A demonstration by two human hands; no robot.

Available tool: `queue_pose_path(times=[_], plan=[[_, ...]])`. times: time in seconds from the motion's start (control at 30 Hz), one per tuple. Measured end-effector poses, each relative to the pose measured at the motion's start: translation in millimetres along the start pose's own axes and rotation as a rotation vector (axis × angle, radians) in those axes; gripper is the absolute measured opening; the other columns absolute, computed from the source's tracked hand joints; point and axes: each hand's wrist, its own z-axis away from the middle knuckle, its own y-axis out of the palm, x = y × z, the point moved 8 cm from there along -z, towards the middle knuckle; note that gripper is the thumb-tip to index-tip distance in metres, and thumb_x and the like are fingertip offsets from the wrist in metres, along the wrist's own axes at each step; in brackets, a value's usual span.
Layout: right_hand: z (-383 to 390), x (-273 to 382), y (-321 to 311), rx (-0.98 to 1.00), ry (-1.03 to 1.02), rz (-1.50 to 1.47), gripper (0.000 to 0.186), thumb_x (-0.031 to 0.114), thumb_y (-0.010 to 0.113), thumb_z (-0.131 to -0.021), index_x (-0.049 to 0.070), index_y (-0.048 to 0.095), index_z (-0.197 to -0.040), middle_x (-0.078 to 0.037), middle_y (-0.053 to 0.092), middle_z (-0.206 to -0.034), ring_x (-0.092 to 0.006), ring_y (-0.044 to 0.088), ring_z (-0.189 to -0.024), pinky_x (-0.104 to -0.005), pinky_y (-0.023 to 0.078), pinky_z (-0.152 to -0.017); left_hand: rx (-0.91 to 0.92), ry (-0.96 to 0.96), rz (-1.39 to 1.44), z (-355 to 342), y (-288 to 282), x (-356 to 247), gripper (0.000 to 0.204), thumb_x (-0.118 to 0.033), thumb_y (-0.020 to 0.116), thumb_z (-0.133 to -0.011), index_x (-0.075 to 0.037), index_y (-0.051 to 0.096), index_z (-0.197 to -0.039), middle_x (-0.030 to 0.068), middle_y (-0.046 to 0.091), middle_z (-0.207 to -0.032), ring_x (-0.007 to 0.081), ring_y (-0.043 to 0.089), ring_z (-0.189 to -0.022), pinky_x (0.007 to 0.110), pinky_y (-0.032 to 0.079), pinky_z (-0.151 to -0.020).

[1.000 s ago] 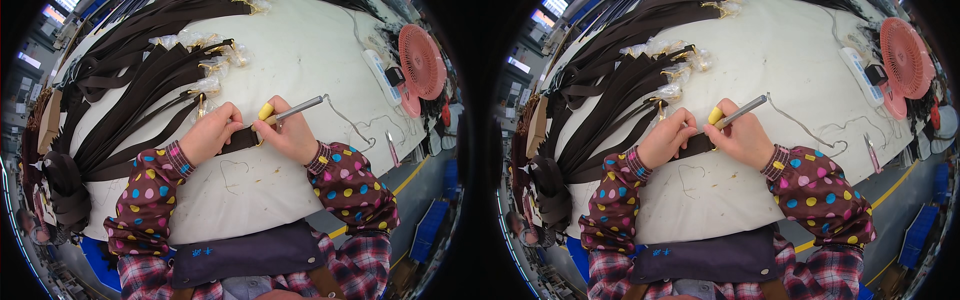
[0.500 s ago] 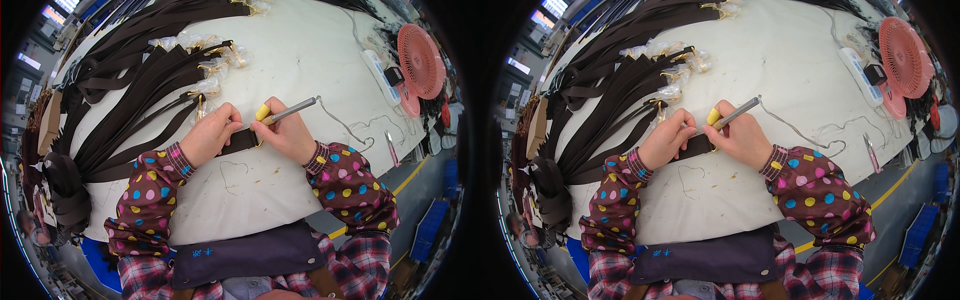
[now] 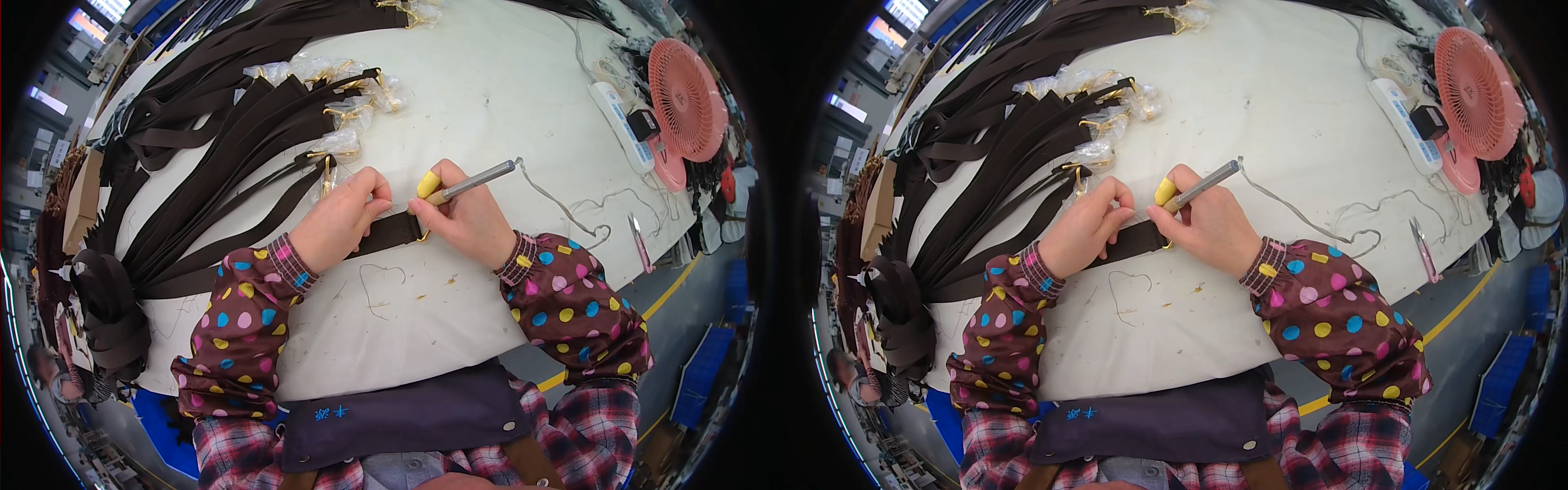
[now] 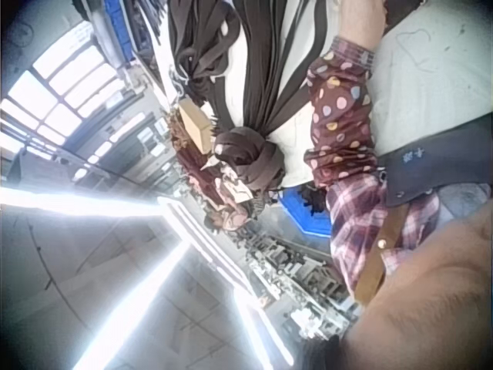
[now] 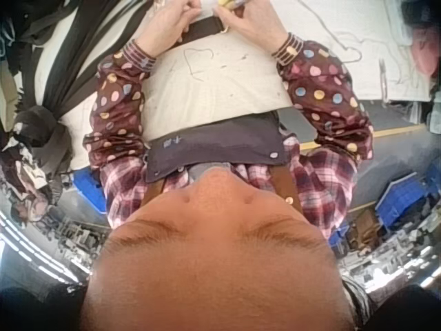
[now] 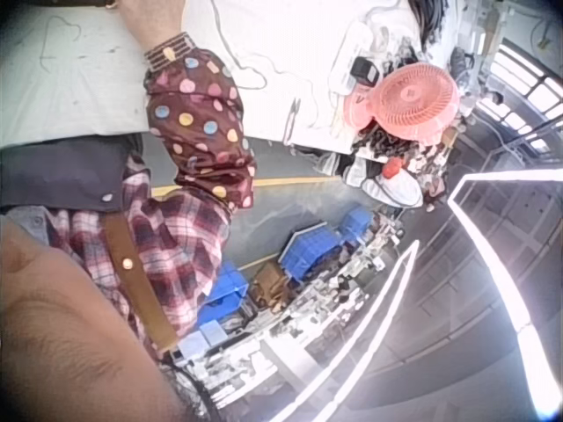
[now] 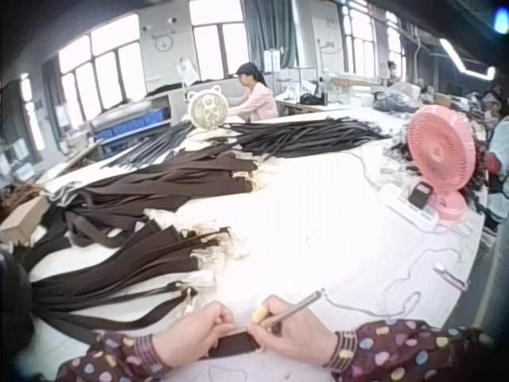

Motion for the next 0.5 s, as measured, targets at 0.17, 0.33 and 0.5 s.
queue_pose_path(times=[0.17, 0.33, 0.5], plan=[[-0.2, 2.5, 2.6, 0.062, 0.044, -0.011, 0.021, 0.013, 0.065, -0.090, 0.003, 0.046, -0.093, -0.003, 0.056, -0.075, -0.0074, 0.053, -0.063, -0.0230, 0.044, -0.055, -0.090, 0.369, -0.257, 5.3, -4.7, -11.5, 0.017, -0.007, 0.063, -0.088, -0.004, 0.054, -0.102, 0.0090, 0.056, -0.093, 0.0206, 0.058, -0.073, 0.031, 0.048, -0.065], [-1.5, -2.8, 3.6, 0.012, -0.011, -0.024, 0.027, 0.021, 0.068, -0.087, 0.004, 0.047, -0.089, -0.005, 0.056, -0.066, -0.0130, 0.050, -0.054, -0.0277, 0.039, -0.049, -0.027, 0.285, -0.280, 2.3, -3.2, -6.3, 0.012, -0.007, 0.063, -0.089, -0.004, 0.056, -0.097, 0.0108, 0.056, -0.093, 0.0250, 0.058, -0.082, 0.033, 0.048, -0.071], [-2.3, -3.5, 4.7, 0.019, -0.001, -0.031, 0.028, 0.022, 0.069, -0.087, 0.004, 0.047, -0.089, -0.005, 0.056, -0.066, -0.0131, 0.050, -0.053, -0.0278, 0.039, -0.049, -0.063, 0.268, -0.245, 1.7, -4.6, -3.2, 0.012, -0.007, 0.063, -0.089, -0.003, 0.055, -0.096, 0.0117, 0.056, -0.093, 0.0266, 0.058, -0.081, 0.034, 0.047, -0.072]])
